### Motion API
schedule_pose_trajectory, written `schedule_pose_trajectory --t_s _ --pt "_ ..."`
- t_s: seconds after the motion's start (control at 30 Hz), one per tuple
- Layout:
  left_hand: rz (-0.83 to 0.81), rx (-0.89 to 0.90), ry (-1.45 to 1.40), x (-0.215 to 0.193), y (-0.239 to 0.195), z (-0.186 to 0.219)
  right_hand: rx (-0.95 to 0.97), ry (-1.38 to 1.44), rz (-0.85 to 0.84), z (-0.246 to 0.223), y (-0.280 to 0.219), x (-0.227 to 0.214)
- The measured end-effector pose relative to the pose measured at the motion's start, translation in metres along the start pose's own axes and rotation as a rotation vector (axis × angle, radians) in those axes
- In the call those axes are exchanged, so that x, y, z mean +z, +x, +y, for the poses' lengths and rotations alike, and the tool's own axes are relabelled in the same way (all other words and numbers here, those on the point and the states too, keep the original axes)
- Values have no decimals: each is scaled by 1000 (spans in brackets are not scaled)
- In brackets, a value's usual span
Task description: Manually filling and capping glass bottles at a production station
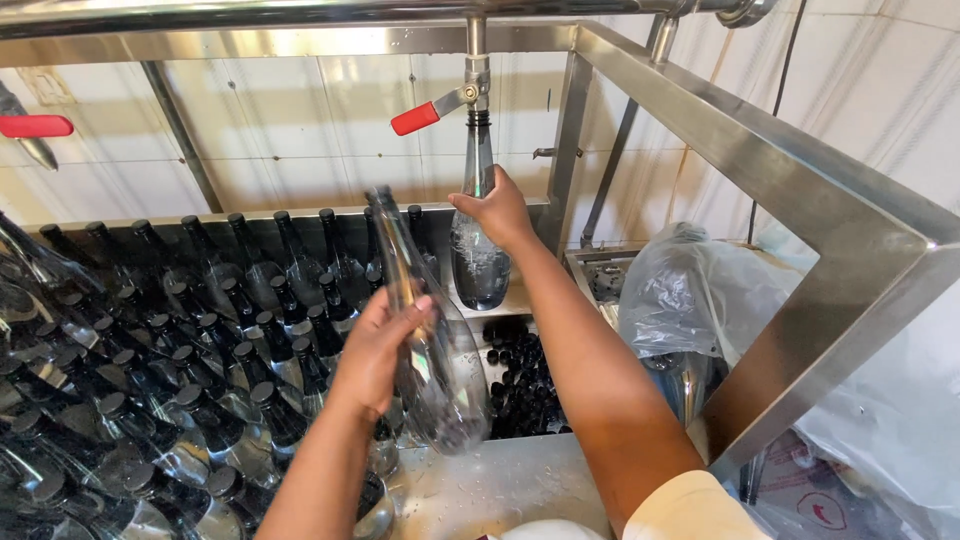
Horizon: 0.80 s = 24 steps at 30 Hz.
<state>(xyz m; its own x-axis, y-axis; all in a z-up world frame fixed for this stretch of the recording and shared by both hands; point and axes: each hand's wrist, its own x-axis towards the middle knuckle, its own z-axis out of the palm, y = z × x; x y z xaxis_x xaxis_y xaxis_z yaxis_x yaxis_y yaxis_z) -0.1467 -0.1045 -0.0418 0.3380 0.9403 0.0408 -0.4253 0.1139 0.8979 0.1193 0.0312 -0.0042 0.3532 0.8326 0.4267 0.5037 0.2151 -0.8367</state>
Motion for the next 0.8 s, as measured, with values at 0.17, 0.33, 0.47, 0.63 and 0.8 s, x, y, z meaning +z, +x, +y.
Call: schedule_pose_trajectory --t_s 0.17,0.33,0.47,0.63,0.8 --pt "180 218 878 22 1 94 16 40 -51 -17 -12 -8" --pt "196 318 1508 3 69 84 52 19 -25 -2 0 -9" --pt "189 310 1511 22 65 93 62 7 -36 -11 -6 -12" --pt "197 304 1413 5 107 70 86 18 -32 -6 -4 -14" --pt "154 295 1336 6 133 47 66 62 -67 -14 -9 -16"
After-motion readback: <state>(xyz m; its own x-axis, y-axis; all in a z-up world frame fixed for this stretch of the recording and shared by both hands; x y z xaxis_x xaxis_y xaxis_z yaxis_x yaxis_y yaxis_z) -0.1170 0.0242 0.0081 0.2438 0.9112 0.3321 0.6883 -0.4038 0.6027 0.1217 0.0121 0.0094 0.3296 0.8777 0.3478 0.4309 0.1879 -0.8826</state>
